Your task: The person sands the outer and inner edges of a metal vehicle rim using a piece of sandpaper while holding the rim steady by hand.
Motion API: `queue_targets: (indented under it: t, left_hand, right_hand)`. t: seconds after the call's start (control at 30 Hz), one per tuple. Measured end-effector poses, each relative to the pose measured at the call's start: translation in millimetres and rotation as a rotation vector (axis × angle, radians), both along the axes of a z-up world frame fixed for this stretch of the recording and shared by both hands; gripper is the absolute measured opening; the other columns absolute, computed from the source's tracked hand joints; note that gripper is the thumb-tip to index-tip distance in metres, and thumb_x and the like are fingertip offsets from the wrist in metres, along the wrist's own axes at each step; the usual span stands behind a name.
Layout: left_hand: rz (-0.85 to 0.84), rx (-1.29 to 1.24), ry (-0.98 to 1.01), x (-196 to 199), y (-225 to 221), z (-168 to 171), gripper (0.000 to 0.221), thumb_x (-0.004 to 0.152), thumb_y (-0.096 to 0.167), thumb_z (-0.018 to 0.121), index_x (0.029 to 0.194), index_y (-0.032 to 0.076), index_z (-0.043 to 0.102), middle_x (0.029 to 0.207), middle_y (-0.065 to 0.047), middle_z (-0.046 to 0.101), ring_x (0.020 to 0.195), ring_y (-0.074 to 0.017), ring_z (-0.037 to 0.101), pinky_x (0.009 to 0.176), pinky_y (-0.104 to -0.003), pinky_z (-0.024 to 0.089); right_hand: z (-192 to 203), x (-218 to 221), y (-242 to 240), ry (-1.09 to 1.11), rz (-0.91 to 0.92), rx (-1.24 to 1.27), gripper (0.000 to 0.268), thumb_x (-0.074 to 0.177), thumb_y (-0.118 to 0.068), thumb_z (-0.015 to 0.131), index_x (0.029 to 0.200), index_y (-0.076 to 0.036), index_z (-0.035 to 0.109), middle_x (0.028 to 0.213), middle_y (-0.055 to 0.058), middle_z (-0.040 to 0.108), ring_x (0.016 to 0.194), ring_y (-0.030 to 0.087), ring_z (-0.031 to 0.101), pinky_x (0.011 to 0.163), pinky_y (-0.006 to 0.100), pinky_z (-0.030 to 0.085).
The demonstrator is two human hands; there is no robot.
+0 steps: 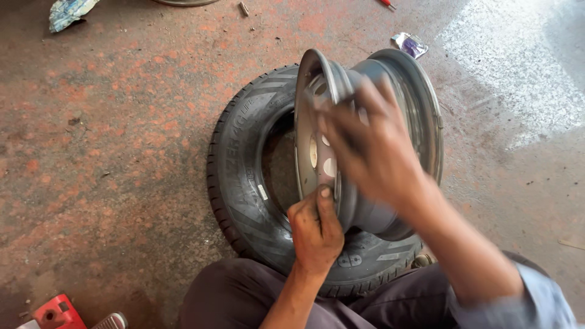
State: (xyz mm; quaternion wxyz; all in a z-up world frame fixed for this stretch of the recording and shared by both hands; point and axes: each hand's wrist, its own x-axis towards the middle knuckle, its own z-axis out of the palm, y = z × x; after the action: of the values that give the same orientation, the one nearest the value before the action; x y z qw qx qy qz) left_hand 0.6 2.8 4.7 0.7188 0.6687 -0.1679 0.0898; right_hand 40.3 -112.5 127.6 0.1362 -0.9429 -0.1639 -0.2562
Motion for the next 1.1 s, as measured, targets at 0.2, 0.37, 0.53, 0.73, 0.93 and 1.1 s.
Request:
queue_targets:
  t: [0.2,0.37,0.53,0.73,0.93,1.1]
  left_hand:
    - [0.098,0.193,-0.104,-40,1,-31,0.053,0.112,0.029,0.03,0.095,-0.007,0.065,0.084,-0.024,0.067,0.078,-0.0437,0.067,0.069,-0.05,0.051]
    - [0.096,0.335,-0.093,-54,5,-33,0.052,0.112,0.029,0.033,0.105,-0.011,0.065,0.087,-0.026,0.068,0.081,-0.045,0.068,0.075,-0.051,0.054]
    - [0.048,0.254,-0.078,-35,-12,-8,0.048,0.107,0.026,0.034,0.101,-0.008,0.068,0.082,-0.024,0.07,0.072,-0.0433,0.069,0.064,-0.049,0.053]
    - [-0.021,0.187,0.002,-31,-5,-17,0.046,0.108,0.021,0.032,0.092,-0.008,0.063,0.075,-0.027,0.062,0.069,-0.0462,0.064,0.062,-0.052,0.047]
    - [-0.071,0.135,-0.099,-49,10,-26,0.048,0.112,0.024,0.029,0.11,-0.012,0.06,0.097,-0.03,0.065,0.087,-0.0475,0.066,0.08,-0.052,0.052]
    - [-0.005,0.282,0.065,-66,9,-38,0.045,0.107,0.026,0.035,0.102,-0.008,0.064,0.096,-0.028,0.067,0.087,-0.0477,0.065,0.079,-0.052,0.05]
  right_hand:
    - [-19,20,-16,-0.188,-0.013,-0.135,0.019,0.097,-0.016,0.071,0.1,0.001,0.078,0.106,0.016,0.066,0.116,0.035,0.06,0.11,0.056,0.036]
    - [5,58,-20,0.061,0.002,0.228,0.026,0.106,-0.023,0.07,0.112,0.001,0.076,0.107,0.021,0.06,0.113,0.035,0.054,0.095,0.049,0.044]
    - [-11,-62,12,-0.034,0.112,0.149,0.02,0.093,-0.01,0.067,0.105,0.003,0.076,0.104,0.018,0.064,0.1,0.029,0.052,0.087,0.044,0.046]
    - [-11,-10,-5,-0.043,0.039,0.17,0.019,0.101,-0.01,0.071,0.114,0.002,0.076,0.096,0.013,0.059,0.095,0.028,0.049,0.084,0.044,0.045]
    - [-26,-63,14,-0.117,0.169,-0.043,0.029,0.087,-0.011,0.072,0.111,0.005,0.075,0.098,0.012,0.061,0.092,0.029,0.054,0.087,0.045,0.047]
    - [-11,10,-15,-0.058,0.011,0.052,0.022,0.103,-0.015,0.072,0.116,0.003,0.077,0.097,0.016,0.057,0.098,0.031,0.053,0.091,0.045,0.044]
